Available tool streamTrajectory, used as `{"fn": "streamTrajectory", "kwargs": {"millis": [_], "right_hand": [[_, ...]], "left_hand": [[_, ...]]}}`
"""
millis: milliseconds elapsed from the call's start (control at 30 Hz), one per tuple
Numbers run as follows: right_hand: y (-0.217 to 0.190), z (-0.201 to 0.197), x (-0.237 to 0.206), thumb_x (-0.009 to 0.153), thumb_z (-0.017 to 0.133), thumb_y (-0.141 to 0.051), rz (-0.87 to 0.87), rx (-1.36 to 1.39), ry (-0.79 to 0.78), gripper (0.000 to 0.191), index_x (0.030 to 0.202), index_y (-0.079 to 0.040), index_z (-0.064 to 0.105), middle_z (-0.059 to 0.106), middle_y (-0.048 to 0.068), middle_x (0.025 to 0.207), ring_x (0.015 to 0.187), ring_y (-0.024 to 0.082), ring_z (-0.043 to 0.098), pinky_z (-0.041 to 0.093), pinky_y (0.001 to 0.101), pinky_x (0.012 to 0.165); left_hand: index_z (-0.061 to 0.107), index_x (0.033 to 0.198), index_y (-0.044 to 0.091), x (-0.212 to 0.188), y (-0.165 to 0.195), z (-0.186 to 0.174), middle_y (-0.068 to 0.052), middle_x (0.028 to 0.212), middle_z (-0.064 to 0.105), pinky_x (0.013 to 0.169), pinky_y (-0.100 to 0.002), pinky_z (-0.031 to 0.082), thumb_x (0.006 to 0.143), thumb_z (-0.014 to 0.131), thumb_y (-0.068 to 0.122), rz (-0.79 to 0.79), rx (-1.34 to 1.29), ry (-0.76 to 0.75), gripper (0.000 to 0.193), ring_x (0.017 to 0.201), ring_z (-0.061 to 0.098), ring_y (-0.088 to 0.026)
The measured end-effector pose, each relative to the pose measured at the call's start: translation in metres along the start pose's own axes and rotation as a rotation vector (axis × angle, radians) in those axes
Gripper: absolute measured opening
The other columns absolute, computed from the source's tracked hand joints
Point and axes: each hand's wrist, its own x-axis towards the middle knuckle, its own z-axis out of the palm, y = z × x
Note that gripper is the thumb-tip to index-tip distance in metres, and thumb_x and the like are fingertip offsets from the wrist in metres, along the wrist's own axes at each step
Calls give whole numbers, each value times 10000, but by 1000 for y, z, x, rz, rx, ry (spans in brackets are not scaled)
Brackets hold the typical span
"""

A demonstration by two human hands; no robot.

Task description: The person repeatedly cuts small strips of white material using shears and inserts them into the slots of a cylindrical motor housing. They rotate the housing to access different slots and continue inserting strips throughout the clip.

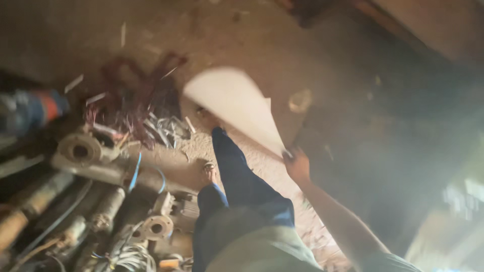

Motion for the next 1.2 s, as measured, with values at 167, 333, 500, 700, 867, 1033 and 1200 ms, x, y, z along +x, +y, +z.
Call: {"fn": "streamTrajectory", "kwargs": {"millis": [167,333,500,700,867,1033,1200], "right_hand": [[87,-90,-232,928,695,-190,286,55,103,187,1088,-121,762,706,139,1028,938,361,693,554,449,816],[140,-147,-429,882,676,-85,446,153,348,200,1056,-131,763,694,118,1019,964,354,679,544,446,844],[174,-172,-604,769,689,-8,682,76,522,328,1060,-137,764,673,105,1002,1010,338,639,517,429,882],[221,-184,-738,839,730,-14,903,-37,767,259,1062,-140,768,663,88,1012,996,317,640,521,435,902],[304,-235,-815,819,724,47,962,-31,898,327,1076,-152,765,662,106,1060,989,316,669,561,426,861],[412,-313,-892,814,729,68,884,11,911,349,1088,-145,757,664,106,1078,973,301,673,570,414,831],[497,-399,-936,866,737,87,922,-50,970,365,1134,-160,755,676,87,1084,998,298,672,566,401,829]], "left_hand": [[691,1266,80,-34,-38,-39,-204,1267,719,996,-450,542,1045,572,405,319,211,112,411,1155,684,-383],[674,1263,27,-80,36,-33,-249,1238,708,994,-487,526,1026,613,474,670,273,121,510,1154,665,-429],[635,1341,31,-154,124,34,-270,1278,680,1007,-516,501,989,588,479,1059,553,-99,572,1212,614,-478],[568,1455,96,-302,206,215,-274,1246,692,1036,-500,503,938,641,536,1402,1013,-289,683,1208,637,-440],[450,1504,234,-529,189,397,-205,1461,501,946,-496,521,802,854,320,2015,803,-770,815,1171,643,-423],[383,1523,263,-738,157,527,-111,1589,444,866,-471,556,708,859,341,2283,916,-1109,946,1043,662,-399],[516,1472,284,-834,150,633,13,1341,613,921,-422,572,759,902,360,2080,1238,-1387,814,1104,719,-278]]}}
